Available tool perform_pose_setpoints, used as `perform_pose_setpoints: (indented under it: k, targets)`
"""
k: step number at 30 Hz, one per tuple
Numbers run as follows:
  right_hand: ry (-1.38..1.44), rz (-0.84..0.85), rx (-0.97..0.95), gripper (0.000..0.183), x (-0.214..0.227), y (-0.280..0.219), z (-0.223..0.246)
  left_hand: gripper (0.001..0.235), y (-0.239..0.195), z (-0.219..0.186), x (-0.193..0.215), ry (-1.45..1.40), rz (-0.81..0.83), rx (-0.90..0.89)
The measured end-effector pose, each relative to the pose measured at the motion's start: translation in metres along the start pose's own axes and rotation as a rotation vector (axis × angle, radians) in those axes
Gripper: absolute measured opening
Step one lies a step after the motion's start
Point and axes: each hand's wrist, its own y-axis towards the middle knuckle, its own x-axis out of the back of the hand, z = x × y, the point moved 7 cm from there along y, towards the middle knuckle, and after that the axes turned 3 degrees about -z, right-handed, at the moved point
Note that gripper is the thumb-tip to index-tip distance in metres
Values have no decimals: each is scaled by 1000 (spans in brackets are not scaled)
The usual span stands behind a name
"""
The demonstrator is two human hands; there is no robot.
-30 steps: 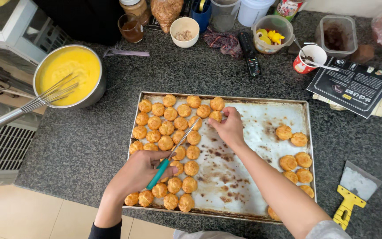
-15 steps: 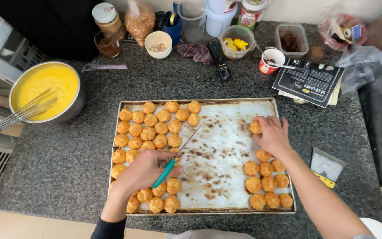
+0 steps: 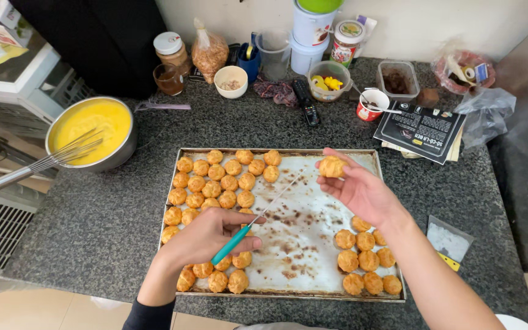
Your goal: The person uses a knife to cut small round pastries on a baking tray one by one. After cutting, the person opens a display refrigerator and retrieves a yellow piping bag.
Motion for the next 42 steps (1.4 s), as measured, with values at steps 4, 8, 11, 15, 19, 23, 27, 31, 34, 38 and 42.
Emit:
perform_pose_setpoints:
  k: [4, 8, 11, 15, 19, 23, 27, 31, 34, 38, 42]
  targets:
    - [100, 143, -24, 53, -40, -11, -6, 55, -15, -15, -2, 15, 46, -70]
    - [118, 203, -71, 53, -58, -14, -16, 56, -24, -16, -2, 45, 74, -38]
    - [116, 201, -79, 54, -64, -14, -21, 58, -28, -14, -1, 94, 69, -65]
    - [141, 207, -105, 57, -69, -16, -23, 59, -30, -11, 0, 127, 46, -69]
    - [169, 214, -127, 57, -74, -15, -23, 60, -32, -7, 2, 178, 45, -44]
    - [68, 166, -96, 55, -71, -12, -22, 61, -30, -7, 3, 191, 49, -39]
    - [-21, 137, -71, 54, -68, -10, -22, 62, -29, -8, 5, 213, 37, -46]
    - [-159, 138, -80, 55, -68, -10, -28, 58, -27, -16, 4, 280, -6, -111]
    - [-126, 158, -124, 54, -71, -10, -36, 56, -24, -25, 0, 295, -35, -176]
    - [16, 99, -166, 54, -66, -7, -38, 54, -23, -23, 3, 317, -48, -95]
    - [20, 133, -209, 55, -69, -9, -45, 52, -23, -28, 2, 301, -62, -190]
